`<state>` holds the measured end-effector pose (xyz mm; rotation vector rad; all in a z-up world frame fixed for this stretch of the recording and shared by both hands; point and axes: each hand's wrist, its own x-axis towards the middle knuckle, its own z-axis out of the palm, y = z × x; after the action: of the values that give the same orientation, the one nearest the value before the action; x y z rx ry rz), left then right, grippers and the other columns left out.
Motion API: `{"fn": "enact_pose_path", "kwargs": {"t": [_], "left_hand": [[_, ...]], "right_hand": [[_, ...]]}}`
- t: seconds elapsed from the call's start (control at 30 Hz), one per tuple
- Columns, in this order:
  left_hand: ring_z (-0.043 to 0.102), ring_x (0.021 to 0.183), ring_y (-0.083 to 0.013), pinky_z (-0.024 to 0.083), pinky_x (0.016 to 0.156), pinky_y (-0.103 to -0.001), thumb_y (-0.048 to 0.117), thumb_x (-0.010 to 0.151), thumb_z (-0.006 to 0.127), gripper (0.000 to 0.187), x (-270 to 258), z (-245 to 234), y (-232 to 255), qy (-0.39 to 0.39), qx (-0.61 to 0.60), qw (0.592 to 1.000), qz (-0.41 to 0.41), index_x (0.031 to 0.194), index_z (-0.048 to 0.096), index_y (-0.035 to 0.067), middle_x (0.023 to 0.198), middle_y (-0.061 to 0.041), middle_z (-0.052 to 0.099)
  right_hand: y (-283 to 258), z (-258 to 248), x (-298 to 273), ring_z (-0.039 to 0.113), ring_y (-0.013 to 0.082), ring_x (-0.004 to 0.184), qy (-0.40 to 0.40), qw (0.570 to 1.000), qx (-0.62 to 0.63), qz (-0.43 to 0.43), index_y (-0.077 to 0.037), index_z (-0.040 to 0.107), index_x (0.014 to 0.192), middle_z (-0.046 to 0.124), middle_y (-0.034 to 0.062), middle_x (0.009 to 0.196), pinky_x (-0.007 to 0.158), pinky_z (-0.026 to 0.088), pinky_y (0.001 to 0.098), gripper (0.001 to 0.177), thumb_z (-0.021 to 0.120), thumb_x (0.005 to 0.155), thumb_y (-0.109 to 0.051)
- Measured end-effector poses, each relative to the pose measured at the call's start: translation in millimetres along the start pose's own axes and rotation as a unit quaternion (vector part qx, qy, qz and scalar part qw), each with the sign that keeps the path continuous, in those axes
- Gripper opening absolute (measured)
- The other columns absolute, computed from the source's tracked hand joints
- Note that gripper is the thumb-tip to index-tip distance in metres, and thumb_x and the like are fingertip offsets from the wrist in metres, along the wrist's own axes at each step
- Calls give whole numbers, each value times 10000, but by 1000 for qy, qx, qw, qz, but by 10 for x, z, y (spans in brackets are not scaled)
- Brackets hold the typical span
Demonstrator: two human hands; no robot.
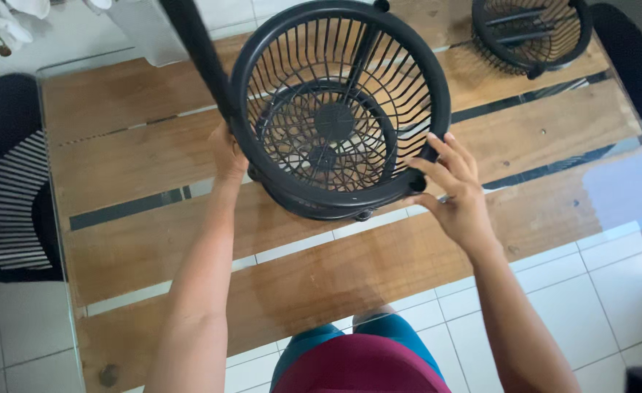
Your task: The person assembles a black metal plant stand on a wooden table. They attach the circular base to the vertical pole, then add the middle and top tiers, securing each with a knob. The stand is left upright on the table after assembly.
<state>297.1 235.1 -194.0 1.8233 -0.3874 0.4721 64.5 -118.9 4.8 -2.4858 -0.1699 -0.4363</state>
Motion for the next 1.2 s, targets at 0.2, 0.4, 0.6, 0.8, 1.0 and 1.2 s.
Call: {"fn": "enact_pose_path", "kwargs": {"t": [0.2, 0.4, 0.6, 0.8, 1.0, 1.2], "left_hand": [[653, 798, -124, 519, 726, -309, 386, 1115, 572, 350, 31, 75, -117, -41, -317, 936, -146, 1093, 666, 50, 882, -8, 660], [636, 973, -200, 489, 865, -367, 362, 1093, 533, 388, -167, 5, 129, -9, 69, 998, -5, 1217, 614, 3, 1037, -58, 637], [597, 1104, -402, 433, 960, -491, 534, 1047, 311, 668, -1457, 56, 166, 24, 277, 955, -100, 1229, 661, -5, 1186, -207, 655], [660, 890, -338, 497, 814, -463, 331, 1054, 492, 371, -3069, 785, 514, -27, 206, 964, -167, 1172, 589, -7, 958, -170, 660], [729, 739, -225, 551, 753, -399, 293, 991, 584, 188, -2860, 2633, 1642, -266, 113, 939, -188, 914, 692, 160, 768, -31, 741], [684, 844, -381, 519, 688, -454, 285, 987, 630, 233, -1143, 4440, 2250, -223, 79, 964, -117, 1110, 674, 91, 994, -110, 752]], "right_hand": [[-165, 127, -113, 401, 396, 1445, 33, 999, -33, 9, -210, 735, 1243, 524, 99, 1522, 1149, 393, 504, 659, 915, 610, -212], [-142, 94, -130, 397, 415, 1450, 36, 999, -22, -18, -200, 716, 1270, 482, 123, 1537, 1162, 379, 519, 673, 913, 630, -265], [240, -187, -143, 448, 391, 1424, 26, 999, 21, -35, -143, 632, 1359, 462, 142, 1548, 1127, 373, 514, 762, 893, 672, -343], [1320, -618, 35, 500, 361, 1385, 6, 1000, 9, 8, -143, 610, 1408, 538, 141, 1503, 1108, 391, 488, 639, 824, 809, -201], [2758, -993, 389, 567, 346, 1226, -43, 998, 12, 46, -137, 576, 1450, 609, 121, 1398, 1062, 422, 456, 625, 758, 853, -106], [4358, -1251, 959, 555, 367, 1252, -27, 999, -14, -21, -96, 606, 1412, 613, 154, 1369, 1051, 435, 476, 589, 762, 843, -92]]}}
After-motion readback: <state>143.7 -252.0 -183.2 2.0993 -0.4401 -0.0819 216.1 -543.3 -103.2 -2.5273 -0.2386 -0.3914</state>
